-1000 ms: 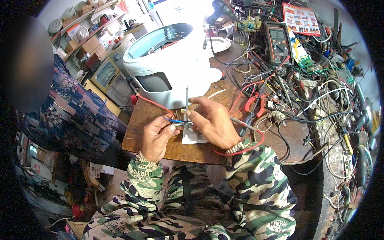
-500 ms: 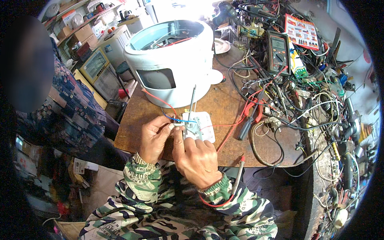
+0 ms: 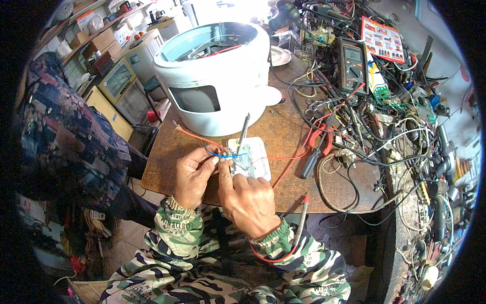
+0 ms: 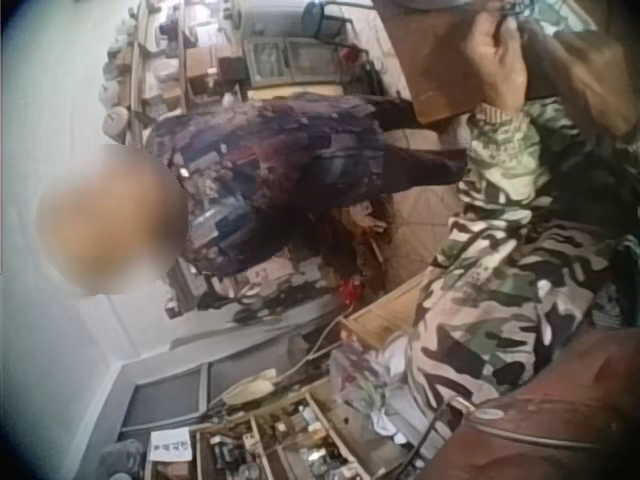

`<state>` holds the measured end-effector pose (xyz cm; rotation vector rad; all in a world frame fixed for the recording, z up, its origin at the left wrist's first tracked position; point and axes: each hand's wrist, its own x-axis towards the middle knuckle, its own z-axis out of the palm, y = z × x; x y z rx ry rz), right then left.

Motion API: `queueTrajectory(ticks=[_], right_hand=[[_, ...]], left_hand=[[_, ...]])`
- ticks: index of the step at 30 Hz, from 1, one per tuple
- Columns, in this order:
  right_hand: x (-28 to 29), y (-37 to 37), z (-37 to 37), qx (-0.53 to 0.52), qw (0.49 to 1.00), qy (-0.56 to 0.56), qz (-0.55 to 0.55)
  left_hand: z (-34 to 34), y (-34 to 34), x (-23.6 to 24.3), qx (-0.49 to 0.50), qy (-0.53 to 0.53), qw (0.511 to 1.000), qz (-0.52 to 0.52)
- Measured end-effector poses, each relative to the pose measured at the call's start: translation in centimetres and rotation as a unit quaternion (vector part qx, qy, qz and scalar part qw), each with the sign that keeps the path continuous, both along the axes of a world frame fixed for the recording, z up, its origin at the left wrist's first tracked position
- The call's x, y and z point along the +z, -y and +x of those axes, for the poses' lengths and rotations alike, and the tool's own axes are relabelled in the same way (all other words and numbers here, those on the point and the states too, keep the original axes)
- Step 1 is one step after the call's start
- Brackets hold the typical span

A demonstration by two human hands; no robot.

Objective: The person repairs a white appliance by connecting internal wires and testing a small circuit board. They use a screwdriver to secure connections inside the device and a multimeter to test the board's functionality.

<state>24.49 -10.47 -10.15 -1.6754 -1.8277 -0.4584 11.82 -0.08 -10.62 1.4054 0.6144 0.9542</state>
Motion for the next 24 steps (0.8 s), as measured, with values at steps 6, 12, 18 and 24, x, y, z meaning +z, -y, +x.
queueTrajectory(ticks=[6, 12, 18, 24], right_hand=[[0.37, 0.06, -0.01, 0.005, 1.000, -0.002, -0.003], [0.53, 0.12, 0.05, 0.003, 1.000, -0.007, -0.018], [0.35, -0.03, -0.02, -0.001, 1.000, -0.008, -0.022], [0.52, 0.03, -0.09, 0.003, 1.000, -0.010, -0.028]], left_hand=[[-0.11, -0.14, -0.04, 0.001, -0.004, 1.000, 0.019], [-0.03, -0.11, -0.04, 0.000, 0.004, 1.000, 0.001], [-0.15, 0.05, 0.10, 0.008, -0.005, 1.000, 0.009], [-0.15, -0.04, -0.03, 0.009, -0.002, 1.000, 0.022]])
